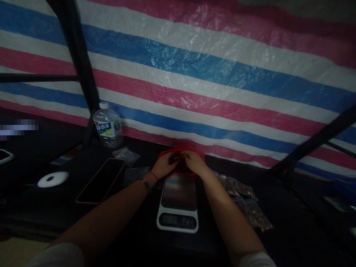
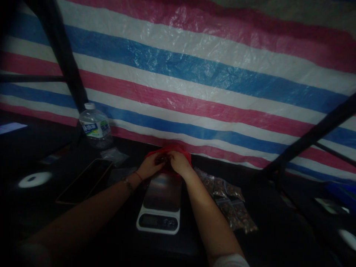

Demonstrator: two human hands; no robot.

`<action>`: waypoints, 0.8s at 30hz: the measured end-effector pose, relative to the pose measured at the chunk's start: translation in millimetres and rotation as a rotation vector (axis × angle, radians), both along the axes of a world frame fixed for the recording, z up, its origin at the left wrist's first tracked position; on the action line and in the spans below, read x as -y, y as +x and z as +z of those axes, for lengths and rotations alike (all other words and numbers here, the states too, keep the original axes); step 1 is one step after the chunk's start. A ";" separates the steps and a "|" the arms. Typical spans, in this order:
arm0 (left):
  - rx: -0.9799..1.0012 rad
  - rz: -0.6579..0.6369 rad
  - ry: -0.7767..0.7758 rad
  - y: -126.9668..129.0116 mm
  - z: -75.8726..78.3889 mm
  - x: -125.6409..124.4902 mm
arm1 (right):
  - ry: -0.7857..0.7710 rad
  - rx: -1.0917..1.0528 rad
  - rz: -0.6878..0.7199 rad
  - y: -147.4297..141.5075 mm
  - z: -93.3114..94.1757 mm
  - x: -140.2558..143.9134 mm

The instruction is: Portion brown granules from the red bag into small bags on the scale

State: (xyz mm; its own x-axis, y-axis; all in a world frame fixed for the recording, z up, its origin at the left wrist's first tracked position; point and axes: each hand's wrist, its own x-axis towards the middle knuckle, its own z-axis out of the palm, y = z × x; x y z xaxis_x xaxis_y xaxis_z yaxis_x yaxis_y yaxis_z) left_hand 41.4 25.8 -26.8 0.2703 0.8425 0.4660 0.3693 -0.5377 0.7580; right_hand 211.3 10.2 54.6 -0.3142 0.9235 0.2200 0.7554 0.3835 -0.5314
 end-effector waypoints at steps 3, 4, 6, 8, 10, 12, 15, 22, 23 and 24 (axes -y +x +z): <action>0.013 -0.047 -0.033 2.3 6.2 4.2 | 0.010 0.019 0.051 4.7 28.7 20.3; 0.005 -0.065 -0.036 3.6 10.7 6.1 | 0.025 0.015 0.064 7.5 38.5 27.1; -0.025 -0.133 -0.037 6.3 23.9 10.7 | 0.061 0.007 0.085 14.6 56.2 39.6; -0.071 -0.266 -0.058 7.9 40.9 16.7 | 0.108 0.005 0.077 22.9 69.7 49.6; -0.146 -0.423 -0.095 7.0 57.5 24.6 | 0.140 -0.001 0.056 30.6 78.7 56.9; -0.226 -0.521 -0.119 3.7 68.5 35.1 | 0.148 -0.009 0.040 36.0 84.0 62.0; -0.259 -0.599 -0.174 -2.3 70.4 54.5 | 0.141 -0.019 0.046 39.1 86.9 66.1; -0.357 -0.502 -0.108 -32.5 70.5 74.4 | 0.142 0.004 0.051 37.3 86.2 69.0; -0.351 -0.469 -0.098 -41.6 74.1 71.7 | 0.129 0.017 0.051 38.0 86.2 69.9; -0.361 -0.426 -0.085 -51.1 77.6 68.4 | 0.109 0.039 0.060 38.9 86.1 71.0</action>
State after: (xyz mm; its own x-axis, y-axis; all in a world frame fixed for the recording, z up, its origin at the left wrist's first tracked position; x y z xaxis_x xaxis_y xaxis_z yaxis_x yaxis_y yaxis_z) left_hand -9.6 -42.5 50.8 0.7242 0.6549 0.2158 0.3773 -0.6383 0.6710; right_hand 250.2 -60.8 140.7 -0.3785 0.8741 0.3044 0.7484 0.4825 -0.4550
